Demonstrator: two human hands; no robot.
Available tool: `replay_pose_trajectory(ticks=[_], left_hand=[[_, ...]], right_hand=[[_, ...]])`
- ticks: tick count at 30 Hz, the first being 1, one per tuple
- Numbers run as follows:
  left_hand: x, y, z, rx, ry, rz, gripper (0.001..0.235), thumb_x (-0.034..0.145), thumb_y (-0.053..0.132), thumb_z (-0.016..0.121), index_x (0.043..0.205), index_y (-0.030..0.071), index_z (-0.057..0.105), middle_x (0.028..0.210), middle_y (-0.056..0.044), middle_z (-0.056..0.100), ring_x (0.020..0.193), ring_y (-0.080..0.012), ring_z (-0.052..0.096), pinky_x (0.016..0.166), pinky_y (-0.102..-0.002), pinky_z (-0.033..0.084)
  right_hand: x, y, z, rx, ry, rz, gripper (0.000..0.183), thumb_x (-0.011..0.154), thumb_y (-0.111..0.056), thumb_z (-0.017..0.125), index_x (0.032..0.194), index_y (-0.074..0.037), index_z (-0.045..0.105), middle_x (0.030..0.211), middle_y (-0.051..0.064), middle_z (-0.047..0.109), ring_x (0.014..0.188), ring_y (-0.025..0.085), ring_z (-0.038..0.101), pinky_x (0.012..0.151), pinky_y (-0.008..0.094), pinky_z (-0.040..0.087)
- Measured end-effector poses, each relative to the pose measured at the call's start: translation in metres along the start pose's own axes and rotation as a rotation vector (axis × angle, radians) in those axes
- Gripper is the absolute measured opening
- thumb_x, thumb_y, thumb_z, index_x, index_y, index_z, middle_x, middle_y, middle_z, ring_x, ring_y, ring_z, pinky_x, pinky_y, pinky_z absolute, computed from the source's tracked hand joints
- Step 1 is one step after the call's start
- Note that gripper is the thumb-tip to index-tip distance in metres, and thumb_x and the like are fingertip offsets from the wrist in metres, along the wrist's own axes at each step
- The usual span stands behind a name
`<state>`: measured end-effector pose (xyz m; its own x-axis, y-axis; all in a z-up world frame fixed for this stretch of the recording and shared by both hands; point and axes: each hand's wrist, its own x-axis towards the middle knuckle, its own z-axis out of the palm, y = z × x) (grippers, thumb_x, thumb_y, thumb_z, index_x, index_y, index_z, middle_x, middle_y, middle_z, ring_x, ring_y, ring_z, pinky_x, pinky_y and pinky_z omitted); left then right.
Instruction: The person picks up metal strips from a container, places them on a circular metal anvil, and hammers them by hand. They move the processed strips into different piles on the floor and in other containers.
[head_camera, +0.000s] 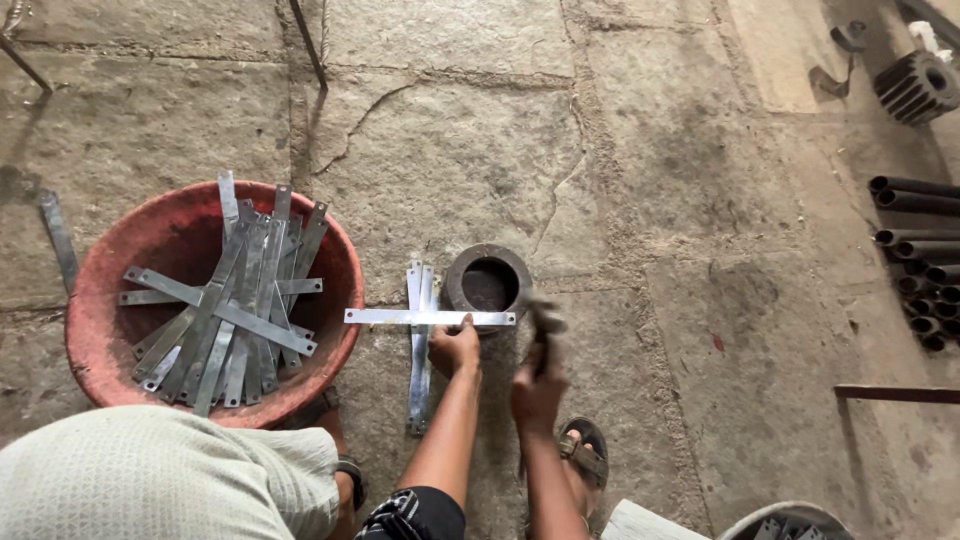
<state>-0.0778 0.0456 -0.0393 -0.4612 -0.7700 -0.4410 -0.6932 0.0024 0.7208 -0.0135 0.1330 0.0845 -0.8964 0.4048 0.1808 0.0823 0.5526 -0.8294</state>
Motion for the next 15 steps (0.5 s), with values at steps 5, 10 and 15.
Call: replay_pose_trajectory(ticks=[5,10,15], left_hand=[[0.002,0.002,-0.003,0.008,-0.027,0.0,0.039,0.075,0.044,0.088,0.08,0.007,0.076,0.083,-0.014,0.077,0.079,-0.0358,0.075,0.076,-0.047,0.057],[0.0,0.004,-0.006,0.019,-0.022,-0.01,0.037,0.075,0.044,0.087,0.081,0.009,0.076,0.085,-0.014,0.078,0.081,-0.0358,0.075,0.076,-0.047,0.057],[0.003,0.01,-0.004,0.041,-0.059,-0.047,0.04,0.074,0.045,0.087,0.083,0.008,0.076,0.087,-0.015,0.078,0.084,-0.0362,0.075,0.078,-0.048,0.057]], right_hand=[[0.014,-0.014,-0.005,-0.305,-0.132,0.289,0.027,0.1,-0.024,0.057,0.111,-0.004,0.07,0.08,0.02,0.075,0.066,0.032,0.074,0.06,0.044,0.053],[0.014,-0.06,-0.023,-0.077,0.036,0.111,0.026,0.1,-0.019,0.055,0.115,-0.001,0.066,0.075,0.023,0.071,0.063,0.038,0.07,0.061,0.049,0.051],[-0.002,-0.032,-0.004,-0.198,-0.089,-0.046,0.03,0.1,-0.02,0.053,0.12,-0.002,0.066,0.094,0.029,0.072,0.084,0.048,0.07,0.071,0.054,0.053]])
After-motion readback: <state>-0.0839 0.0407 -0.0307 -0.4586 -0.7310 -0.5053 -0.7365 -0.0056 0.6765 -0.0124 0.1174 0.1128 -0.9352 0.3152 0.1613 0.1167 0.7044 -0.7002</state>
